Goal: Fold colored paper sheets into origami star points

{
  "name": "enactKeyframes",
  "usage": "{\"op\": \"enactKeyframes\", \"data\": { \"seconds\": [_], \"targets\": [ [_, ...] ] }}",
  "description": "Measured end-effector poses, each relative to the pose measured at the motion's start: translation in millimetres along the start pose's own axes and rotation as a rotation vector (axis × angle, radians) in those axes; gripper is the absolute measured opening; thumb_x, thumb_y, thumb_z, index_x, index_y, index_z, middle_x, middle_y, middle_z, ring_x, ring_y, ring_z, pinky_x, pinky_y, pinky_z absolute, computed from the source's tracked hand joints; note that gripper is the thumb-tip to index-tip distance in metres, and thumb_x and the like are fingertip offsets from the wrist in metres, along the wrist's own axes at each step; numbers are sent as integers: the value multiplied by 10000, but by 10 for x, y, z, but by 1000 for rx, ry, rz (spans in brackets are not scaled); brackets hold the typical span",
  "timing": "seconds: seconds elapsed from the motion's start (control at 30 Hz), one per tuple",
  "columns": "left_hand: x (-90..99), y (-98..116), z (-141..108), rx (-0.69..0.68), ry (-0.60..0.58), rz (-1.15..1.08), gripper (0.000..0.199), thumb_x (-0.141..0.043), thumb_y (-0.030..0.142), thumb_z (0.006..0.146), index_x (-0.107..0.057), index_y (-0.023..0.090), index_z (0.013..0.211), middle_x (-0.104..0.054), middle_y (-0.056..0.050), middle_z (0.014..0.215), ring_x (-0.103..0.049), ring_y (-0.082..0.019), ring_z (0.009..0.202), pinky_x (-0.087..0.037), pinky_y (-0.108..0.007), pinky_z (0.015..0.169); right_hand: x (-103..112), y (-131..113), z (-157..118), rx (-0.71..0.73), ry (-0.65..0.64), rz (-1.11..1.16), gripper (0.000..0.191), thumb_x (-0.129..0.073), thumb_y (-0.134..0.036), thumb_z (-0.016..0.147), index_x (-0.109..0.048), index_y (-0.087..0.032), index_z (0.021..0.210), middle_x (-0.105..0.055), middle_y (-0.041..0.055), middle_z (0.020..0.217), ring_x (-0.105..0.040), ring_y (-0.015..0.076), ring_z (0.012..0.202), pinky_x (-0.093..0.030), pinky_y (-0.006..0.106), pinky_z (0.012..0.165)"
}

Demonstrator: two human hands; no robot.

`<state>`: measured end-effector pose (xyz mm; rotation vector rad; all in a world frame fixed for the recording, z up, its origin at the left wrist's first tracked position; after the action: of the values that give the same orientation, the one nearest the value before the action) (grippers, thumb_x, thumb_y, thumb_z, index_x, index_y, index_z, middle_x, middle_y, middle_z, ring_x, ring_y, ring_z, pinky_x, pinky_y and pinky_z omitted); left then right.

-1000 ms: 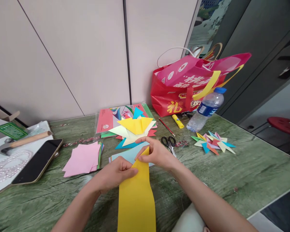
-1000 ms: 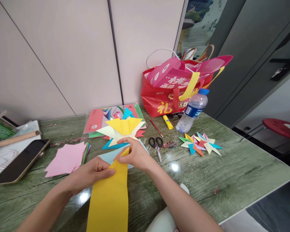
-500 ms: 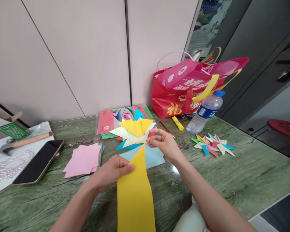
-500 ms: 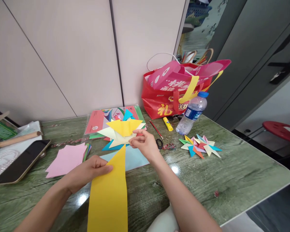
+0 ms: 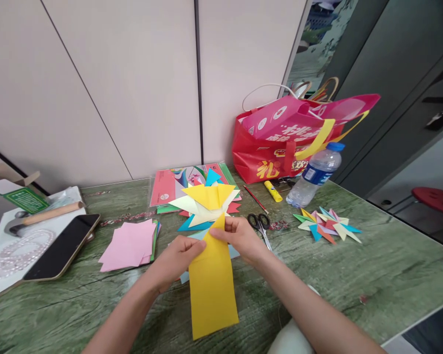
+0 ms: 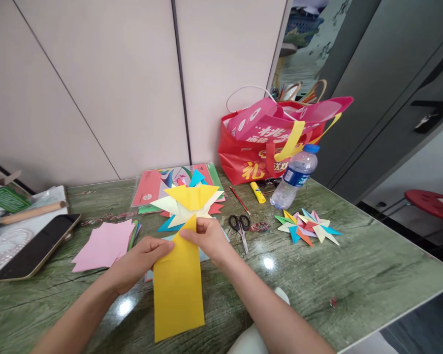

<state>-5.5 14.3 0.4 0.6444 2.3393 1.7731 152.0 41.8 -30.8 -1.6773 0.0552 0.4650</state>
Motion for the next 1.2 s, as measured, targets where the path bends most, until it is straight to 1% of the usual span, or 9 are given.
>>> {"op": "enactKeyframes", "data": {
  "seconds": [0.13, 0.37, 0.47, 0.57, 0.63, 0.77, 0.97, 1.1, 1.2],
  "targets": [
    [-9, 32, -9, 49, -67, -90, 320, -624, 421, 702, -622, 146, 539, -627, -39, 575, -546, -156, 545, -411, -257, 561, 90, -8, 43, 40, 65, 58, 265, -793, -304, 531, -692, -152, 724, -708, 18, 714, -610, 133, 597, -470, 266, 612],
    [-15, 11, -5, 38, -105, -164, 340, -592, 446, 734, -668, 138, 614, -686, -76, 626, -614, -173, 578, -464, -288, 627, 171, -27, 83, 56, 148, 99, 280, -802, -303, 519, -679, -161, 727, -718, 19, 724, -637, 142, 630, -491, 259, 628],
    [11, -9, 11, 20, -21, -218, 307, -611, 411, 718, -648, 135, 590, -683, -61, 600, -611, -159, 552, -461, -265, 589, 172, -48, 85, 53, 185, 87, 338, -774, -350, 562, -646, -171, 818, -707, 14, 715, -632, 133, 605, -481, 243, 573],
    [98, -31, 49, 1, 156, -310, 272, -621, 387, 703, -635, 133, 609, -690, -60, 606, -624, -166, 555, -464, -265, 570, 146, -75, 70, 67, 200, 73, 443, -700, -407, 653, -566, -221, 1031, -696, -5, 695, -619, 122, 565, -461, 232, 529],
    [173, -44, 78, -19, 282, -382, 246, -630, 371, 690, -628, 132, 634, -701, -65, 637, -638, -177, 569, -479, -278, 577, 121, -84, 55, 66, 154, 42, 423, -664, -396, 689, -548, -242, 1066, -701, 0, 724, -618, 122, 575, -458, 235, 535],
    [272, -57, 118, -70, 434, -475, 205, -636, 321, 665, -637, 124, 723, -718, -77, 711, -666, -203, 618, -507, -304, 600, 96, -74, 32, 68, 47, -100, 175, -638, -315, 687, -677, -215, 825, -704, 23, 862, -630, 147, 716, -469, 261, 623],
    [288, -75, 133, -59, 495, -526, 199, -645, 290, 628, -632, 125, 740, -712, -61, 679, -669, -211, 610, -502, -289, 550, 106, -50, 16, 79, -183, -133, 226, -677, -237, 648, -704, -211, 871, -702, 23, 924, -643, 175, 867, -485, 319, 802],
    [273, -40, 122, -86, 541, -561, 225, -667, 295, 604, -631, 128, 751, -708, -43, 661, -670, -217, 644, -480, -260, 517, 106, -33, -2, 117, -240, -298, 249, -682, -252, 650, -706, -184, 888, -700, 38, 880, -640, 160, 774, -508, 306, 731],
    [219, 13, 92, -91, 466, -574, 290, -691, 303, 618, -641, 135, 848, -725, -47, 745, -673, -224, 694, -491, -272, 558, 82, -33, -14, 139, -232, -422, 202, -674, -272, 662, -713, -182, 839, -684, 26, 814, -613, 145, 715, -498, 274, 657]
  ]
}}
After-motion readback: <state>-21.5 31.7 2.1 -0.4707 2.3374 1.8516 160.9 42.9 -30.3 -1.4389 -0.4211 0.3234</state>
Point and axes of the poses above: each hand's wrist, its own z-axis towards the middle knuckle, its own x-axis out of the back of the hand, y = z × x, the point moved 1 cm from there along z, towards the middle knuckle
